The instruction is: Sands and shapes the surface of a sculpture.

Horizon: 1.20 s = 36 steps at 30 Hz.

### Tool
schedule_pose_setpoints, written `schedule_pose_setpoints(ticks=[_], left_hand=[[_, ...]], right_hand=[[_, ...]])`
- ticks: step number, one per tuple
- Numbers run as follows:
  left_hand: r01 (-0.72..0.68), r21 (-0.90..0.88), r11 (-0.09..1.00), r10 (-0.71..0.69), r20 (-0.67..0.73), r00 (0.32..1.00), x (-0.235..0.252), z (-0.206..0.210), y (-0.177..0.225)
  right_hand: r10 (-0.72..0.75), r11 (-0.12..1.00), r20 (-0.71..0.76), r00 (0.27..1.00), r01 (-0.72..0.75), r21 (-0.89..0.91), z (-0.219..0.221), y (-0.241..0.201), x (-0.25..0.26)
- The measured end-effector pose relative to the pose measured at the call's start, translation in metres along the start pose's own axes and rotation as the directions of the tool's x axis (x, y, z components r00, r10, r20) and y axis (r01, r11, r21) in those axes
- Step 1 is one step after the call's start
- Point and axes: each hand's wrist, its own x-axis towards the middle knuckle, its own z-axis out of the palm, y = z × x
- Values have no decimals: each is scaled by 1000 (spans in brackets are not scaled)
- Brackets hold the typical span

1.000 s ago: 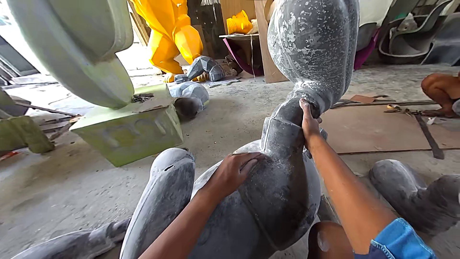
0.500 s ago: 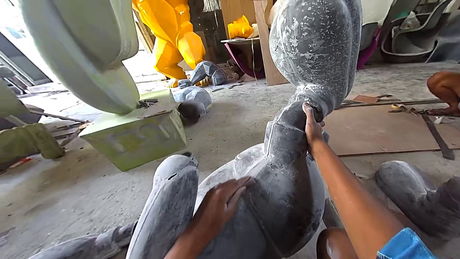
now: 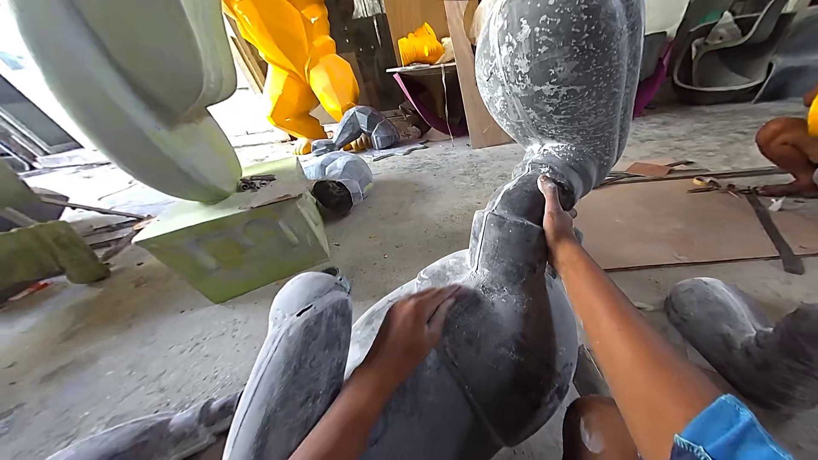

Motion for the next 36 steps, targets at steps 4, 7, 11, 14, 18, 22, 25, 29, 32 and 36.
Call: schedule_pose_setpoints(ticks=[4,7,11,14,18,22,25,29,32,36], left_hand=[[-47,-37,998,49,48,998,10,-5,-4],[5,-40,999,-4,24,1000,-29,-14,-14],[48,-57,997,-51,-63,997,-6,-4,-15],[44,-95,994,-48,-34,998,9,-8,-18],[76,-23,997,-77,-46,996,-40,-16,-33],[61,91,994,-52,-94,994,-18,-19,-40],[65,94,993,-60,-59,996,-7,-21,-38],[57,28,998,-52,-148,988,-42,-14,-36],[53,18,998,-51,-124,991,-10,-10,-35],[72,-20,997,-73,-73,995,22,-8,-29]], right_hand=[[7,1000,7,1000,-7,-13,6,-4,1],[4,1000,18,1000,-4,-8,11,-4,6],[18,998,22,1000,-17,-56,23,-12,-3],[23,997,13,1000,-22,-69,34,-16,-1],[5,999,20,1000,-4,-36,41,-13,4],[16,999,24,1000,-15,-30,47,-16,2],[15,999,27,1000,-14,-33,53,-16,5],[1,1000,31,1000,-1,-6,55,-15,6],[12,1000,20,1000,-11,-21,52,-17,4],[3,1000,31,1000,-2,-14,52,-14,7]])
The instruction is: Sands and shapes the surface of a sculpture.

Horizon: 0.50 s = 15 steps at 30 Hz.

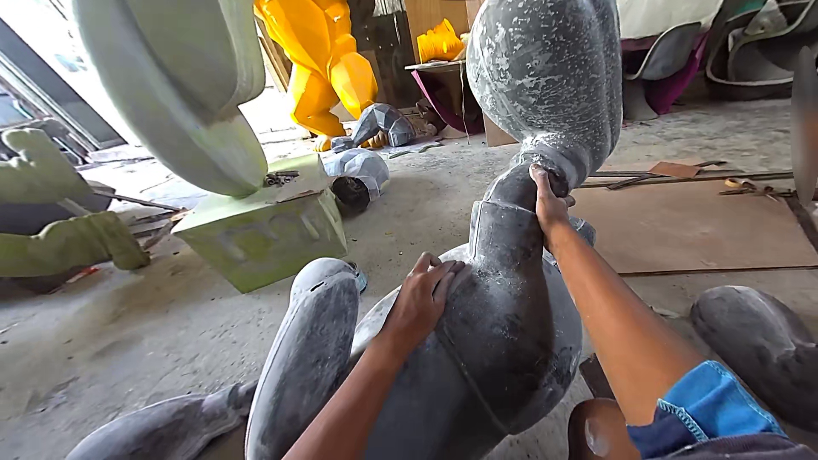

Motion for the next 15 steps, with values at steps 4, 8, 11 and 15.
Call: schedule_pose_setpoints(ticks=[4,8,11,15], left_hand=[[-12,32,999,13,-47,999,-30,2,1],[8,73,997,-9,10,1000,8,5,9],[9,72,997,-10,22,1000,-2,2,11],[28,134,991,-26,-17,1000,-25,-1,6]], right_hand=[[-5,1000,-10,1000,6,21,-2,0,1],[6,1000,-10,1000,-6,-8,-3,-1,-3],[24,999,-11,1000,-24,-36,-1,-5,-4],[30,998,4,1000,-30,-61,0,-7,-7]])
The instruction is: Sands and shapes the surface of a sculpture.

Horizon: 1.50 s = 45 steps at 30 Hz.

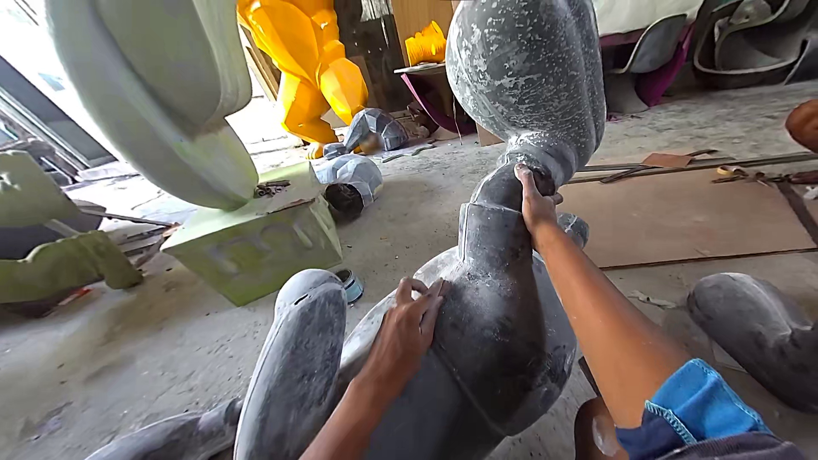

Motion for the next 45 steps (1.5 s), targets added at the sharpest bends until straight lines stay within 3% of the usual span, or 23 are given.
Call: schedule_pose_setpoints(ticks=[4,10,14,19,25,29,35,40,45], left_hand=[[79,37,996,-82,78,994,34,1,5],[25,305,952,-54,84,995,8,-10,20],[64,213,975,-88,105,991,36,-6,13],[-15,160,987,13,13,1000,0,-3,5],[45,61,997,-50,93,994,38,1,6],[22,55,998,-24,36,999,3,-4,5],[78,44,996,-83,125,989,44,-1,18],[-14,28,1000,12,44,999,1,0,4],[60,44,997,-66,153,986,49,0,19]], right_hand=[[4,1000,8,1000,-3,-14,2,2,3],[-7,1000,2,1000,7,-3,3,2,3],[0,1000,-9,1000,0,10,4,2,-1],[-7,999,-15,1000,7,38,8,2,5],[5,1000,-6,1000,-5,17,5,0,2],[-11,1000,-3,1000,11,25,7,-4,0],[1,1000,-10,1000,-1,2,1,-1,2],[-14,998,-16,1000,15,68,2,4,5],[-1,1000,-17,1000,2,24,-4,2,2]])
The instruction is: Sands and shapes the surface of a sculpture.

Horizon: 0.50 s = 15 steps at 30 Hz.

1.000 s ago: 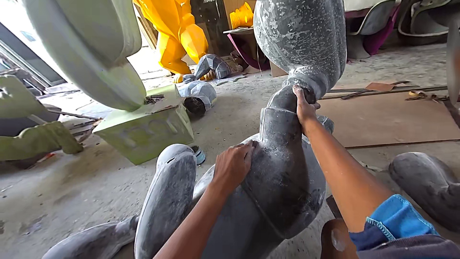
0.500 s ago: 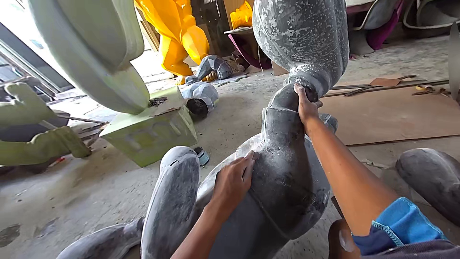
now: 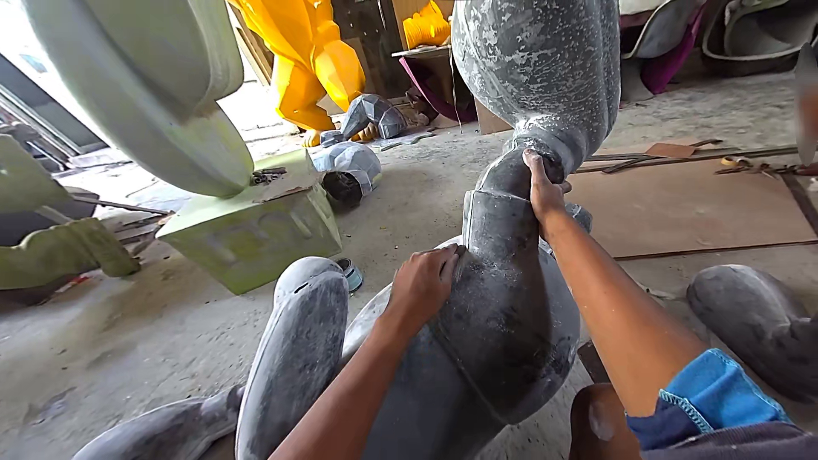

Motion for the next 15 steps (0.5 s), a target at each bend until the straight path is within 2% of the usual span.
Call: schedule_pose_setpoints(ticks=[4,6,10,12,15], left_hand=[[-126,25,992,128,-59,990,-39,0,-13],[-183,16,983,184,-53,981,-32,1,-14],[-149,36,988,148,17,989,-2,-3,-1],[-154,42,987,153,25,988,-18,-8,-3],[-189,64,980,192,-38,981,-45,-6,-15]], right_hand=[[-14,999,7,1000,13,39,3,3,2],[-18,999,-5,1000,18,47,-4,4,3],[-7,999,5,1000,7,35,-3,3,2],[-11,999,17,1000,11,33,-3,5,4],[-24,998,13,1000,23,66,-3,6,3]])
